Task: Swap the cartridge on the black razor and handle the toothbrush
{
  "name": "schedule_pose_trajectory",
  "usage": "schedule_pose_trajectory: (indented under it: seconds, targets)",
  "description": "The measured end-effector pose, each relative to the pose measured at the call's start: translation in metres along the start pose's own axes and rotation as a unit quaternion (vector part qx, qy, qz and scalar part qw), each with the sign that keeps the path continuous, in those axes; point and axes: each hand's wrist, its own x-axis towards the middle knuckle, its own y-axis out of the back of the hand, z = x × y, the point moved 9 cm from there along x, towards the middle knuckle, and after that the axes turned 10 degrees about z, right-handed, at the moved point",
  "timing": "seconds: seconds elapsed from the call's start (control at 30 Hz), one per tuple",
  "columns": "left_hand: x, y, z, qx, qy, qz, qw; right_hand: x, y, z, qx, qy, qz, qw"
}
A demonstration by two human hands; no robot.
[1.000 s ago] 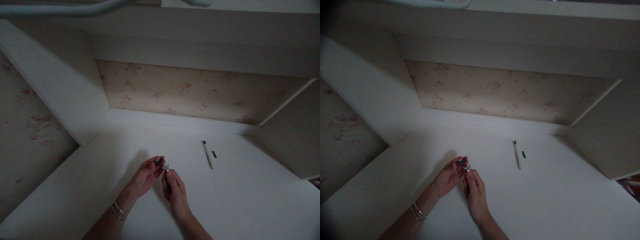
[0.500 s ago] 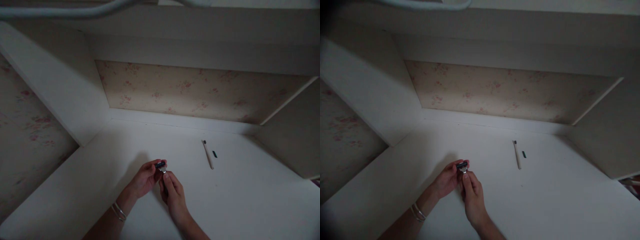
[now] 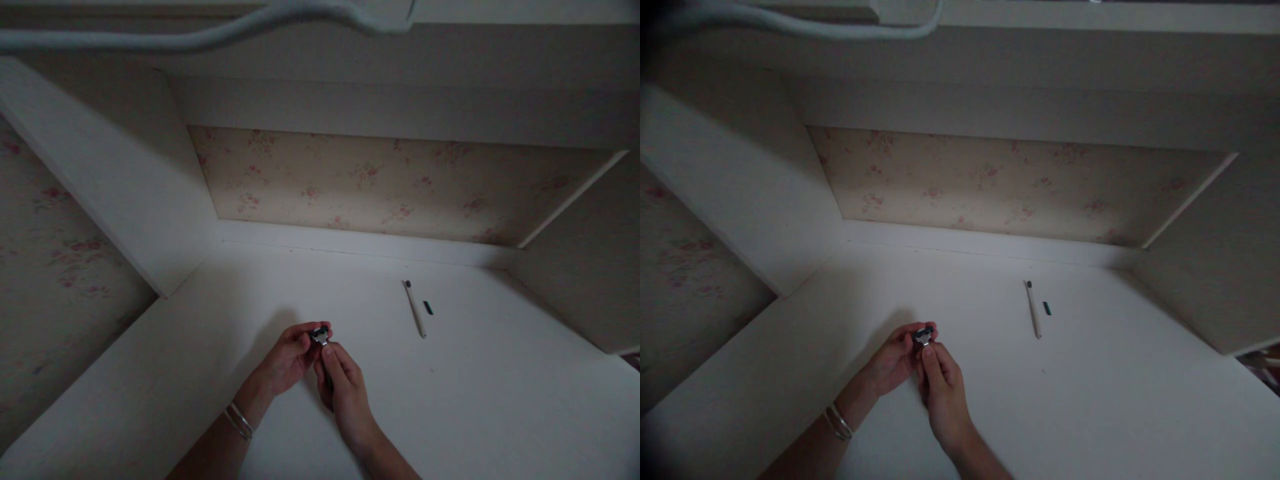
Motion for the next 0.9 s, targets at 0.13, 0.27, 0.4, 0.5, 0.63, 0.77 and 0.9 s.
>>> schedule_pose_trajectory:
  seconds: [0.13,0.27,0.4,0.5,0.63,0.77,0.9]
  targets:
    - [-0.001,-0.001,0.0,-0.008,0.0,-0.008,1.0,0.0,-0.002,0.0,0.015,-0.01,-0.004,1.0]
    - [-0.001,-0.002,-0.001,-0.015,0.009,-0.008,1.0,0.001,-0.003,0.001,0.028,-0.015,-0.005,0.999]
    - [-0.001,-0.001,0.001,-0.005,0.002,-0.003,1.0,0.0,-0.005,0.003,0.06,-0.028,-0.015,0.998]
    - [-0.001,0.0,0.002,0.001,0.003,0.0,1.0,-0.001,-0.006,0.008,0.066,-0.053,-0.022,0.996]
    - [-0.001,0.003,0.001,0.005,0.003,0.01,1.0,-0.003,-0.006,0.009,0.051,-0.066,-0.025,0.996]
    - [0.001,0.008,0.002,0.001,-0.003,0.027,1.0,-0.004,-0.006,0.006,0.031,-0.067,-0.022,0.997]
    - [0.002,0.012,0.002,0.011,0.001,0.034,0.999,-0.004,-0.006,0.007,0.028,-0.08,-0.021,0.996]
